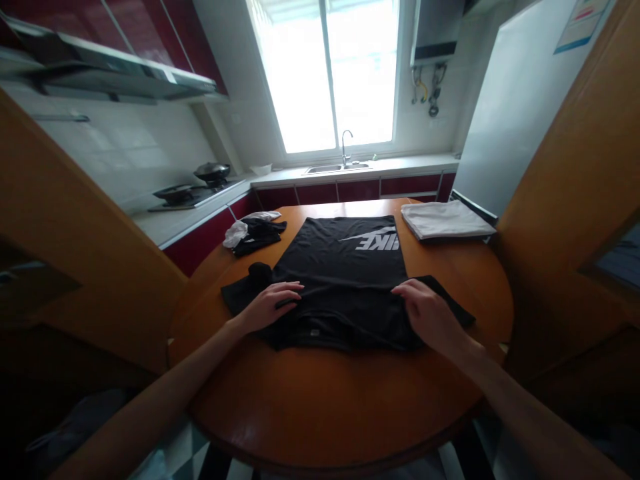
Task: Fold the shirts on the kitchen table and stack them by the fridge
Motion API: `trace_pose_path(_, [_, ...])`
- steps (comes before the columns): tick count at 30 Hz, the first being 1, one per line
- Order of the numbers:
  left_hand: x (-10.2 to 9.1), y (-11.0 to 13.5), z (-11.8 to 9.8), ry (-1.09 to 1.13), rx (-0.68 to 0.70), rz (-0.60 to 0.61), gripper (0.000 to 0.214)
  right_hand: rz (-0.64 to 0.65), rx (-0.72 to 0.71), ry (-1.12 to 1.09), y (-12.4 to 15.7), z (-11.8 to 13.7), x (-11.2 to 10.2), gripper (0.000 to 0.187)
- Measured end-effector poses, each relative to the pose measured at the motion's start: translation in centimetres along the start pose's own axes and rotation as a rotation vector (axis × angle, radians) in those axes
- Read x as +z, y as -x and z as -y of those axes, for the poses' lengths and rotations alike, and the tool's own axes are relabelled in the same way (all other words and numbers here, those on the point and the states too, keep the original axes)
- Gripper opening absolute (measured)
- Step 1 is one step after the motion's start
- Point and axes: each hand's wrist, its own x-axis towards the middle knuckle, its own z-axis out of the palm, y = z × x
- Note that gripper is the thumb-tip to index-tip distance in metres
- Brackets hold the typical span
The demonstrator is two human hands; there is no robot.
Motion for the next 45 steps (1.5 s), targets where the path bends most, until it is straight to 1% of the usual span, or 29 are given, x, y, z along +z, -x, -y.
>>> trace_pose_path(1, [0.0,-0.1,-0.1,-0.010,0.000,0.024,0.020,0.077,-0.069,-0.051,-1.1,1.2,1.1,0.042])
trace_pose_path(3, [0.1,0.0,-0.4,-0.043,-0.021,0.077,0.030,0.152,-0.148,-0.093,-2.6,2.8,3.1,0.042])
trace_pose_path(4, [0.1,0.3,-0.5,-0.063,-0.037,0.110,0.038,0.174,-0.174,-0.086,-3.0,3.4,4.0,0.039])
trace_pose_path(5, [0.2,0.6,-0.6,-0.083,-0.055,0.147,0.046,0.207,-0.199,-0.070,-3.0,3.7,4.7,0.041])
trace_pose_path(6, [0.2,1.0,-0.8,-0.098,-0.070,0.187,0.052,0.257,-0.225,-0.050,-2.9,4.0,5.1,0.051])
trace_pose_path(8, [0.2,2.0,-1.0,-0.114,-0.082,0.270,0.059,0.398,-0.269,-0.020,-1.8,4.3,5.5,0.073])
trace_pose_path(9, [0.1,2.4,-1.2,-0.113,-0.079,0.304,0.060,0.466,-0.279,-0.019,-1.1,4.5,5.4,0.078])
trace_pose_path(11, [-0.4,2.9,-1.5,-0.101,-0.063,0.346,0.064,0.557,-0.287,-0.037,0.1,4.7,4.9,0.080])
trace_pose_path(12, [-0.7,2.9,-1.7,-0.092,-0.054,0.352,0.065,0.572,-0.292,-0.048,0.4,4.7,4.6,0.080])
trace_pose_path(14, [-1.5,2.1,-1.5,-0.076,-0.054,0.332,0.064,0.531,-0.288,-0.052,0.2,4.6,4.2,0.074])
trace_pose_path(16, [-2.2,0.4,-0.6,-0.067,-0.078,0.267,0.058,0.406,-0.231,-0.017,-1.3,3.9,4.5,0.063])
trace_pose_path(17, [-2.3,-0.8,0.3,-0.065,-0.096,0.218,0.055,0.330,-0.176,0.017,-2.3,3.3,4.8,0.057])
trace_pose_path(19, [-2.3,-3.2,2.6,-0.076,-0.136,0.120,0.054,0.216,-0.039,0.116,-4.6,1.7,5.8,0.054])
trace_pose_path(21, [-1.7,-5.3,5.4,-0.111,-0.206,0.062,0.056,0.171,0.122,0.234,-6.3,-0.2,6.9,0.057])
trace_pose_path(22, [-1.4,-6.0,6.8,-0.136,-0.253,0.062,0.058,0.172,0.185,0.287,-6.8,-1.1,7.4,0.060])
trace_pose_path(24, [-0.6,-6.7,9.1,-0.179,-0.353,0.105,0.062,0.192,0.254,0.366,-7.1,-2.8,8.2,0.069])
trace_pose_path(26, [0.2,-6.5,10.6,-0.201,-0.427,0.155,0.063,0.210,0.263,0.407,-6.7,-3.9,8.7,0.074])
trace_pose_path(28, [0.8,-5.8,11.2,-0.215,-0.469,0.166,0.063,0.213,0.251,0.423,-6.5,-4.7,8.9,0.074])
trace_pose_path(32, [1.5,-5.1,11.1,-0.251,-0.533,0.143,0.065,0.220,0.212,0.423,-7.6,-5.6,8.9,0.073])
trace_pose_path(36, [1.3,-6.0,11.5,-0.251,-0.588,0.168,0.068,0.266,0.210,0.411,-9.6,-6.4,8.7,0.073])
trace_pose_path(39, [0.8,-8.1,12.9,-0.243,-0.569,0.148,0.069,0.304,0.240,0.372,-11.4,-6.9,8.2,0.074])
trace_pose_path(41, [0.5,-10.6,14.3,-0.245,-0.537,0.085,0.069,0.275,0.240,0.346,-13.6,-7.1,7.9,0.071])
trace_pose_path(43, [0.4,-13.8,16.2,-0.249,-0.523,0.021,0.067,0.218,0.219,0.331,-17.1,-7.5,8.0,0.066])
trace_pose_path(45, [0.5,-17.3,18.3,-0.244,-0.549,-0.015,0.063,0.193,0.231,0.318,-21.3,-8.2,8.6,0.061])
